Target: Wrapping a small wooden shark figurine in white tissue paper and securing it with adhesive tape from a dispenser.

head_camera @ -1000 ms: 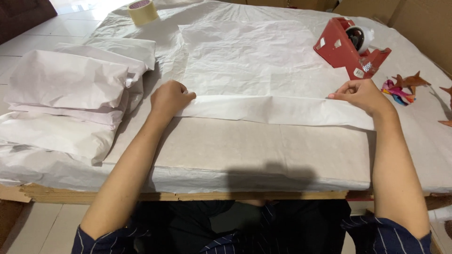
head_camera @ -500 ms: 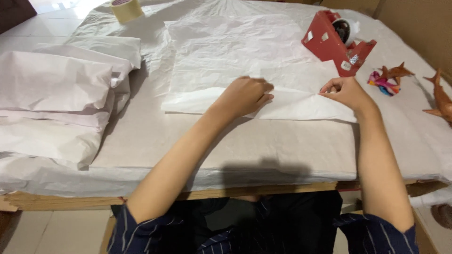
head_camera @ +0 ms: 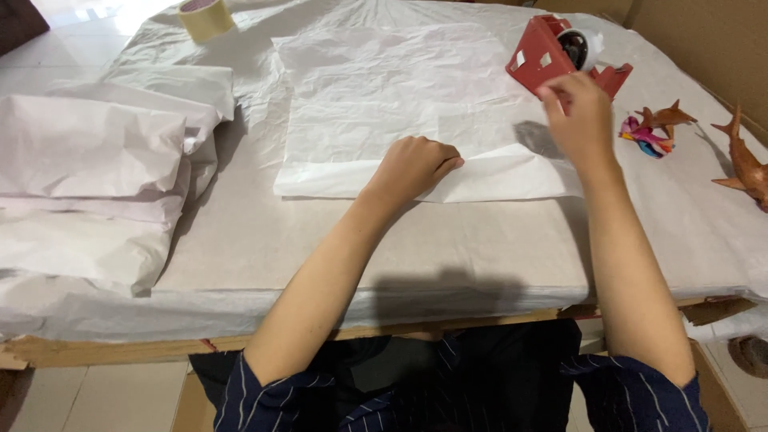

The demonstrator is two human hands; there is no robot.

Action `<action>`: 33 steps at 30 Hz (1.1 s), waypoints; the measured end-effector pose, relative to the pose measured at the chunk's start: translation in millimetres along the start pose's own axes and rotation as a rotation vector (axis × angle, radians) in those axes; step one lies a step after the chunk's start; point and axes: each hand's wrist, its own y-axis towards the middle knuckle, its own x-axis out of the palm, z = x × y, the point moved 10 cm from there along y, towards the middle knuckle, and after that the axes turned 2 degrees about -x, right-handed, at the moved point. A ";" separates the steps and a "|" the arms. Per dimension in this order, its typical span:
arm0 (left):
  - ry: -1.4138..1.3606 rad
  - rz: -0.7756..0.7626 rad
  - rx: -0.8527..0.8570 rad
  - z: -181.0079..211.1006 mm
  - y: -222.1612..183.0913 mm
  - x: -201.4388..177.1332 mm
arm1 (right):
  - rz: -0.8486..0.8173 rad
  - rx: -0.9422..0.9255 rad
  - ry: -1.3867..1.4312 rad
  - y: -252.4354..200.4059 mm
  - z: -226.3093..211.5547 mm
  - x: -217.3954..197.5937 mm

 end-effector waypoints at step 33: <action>0.014 0.061 0.023 12.4 -14.5 -13.7 | -0.597 -0.091 -0.029 58.8 -79.4 122.2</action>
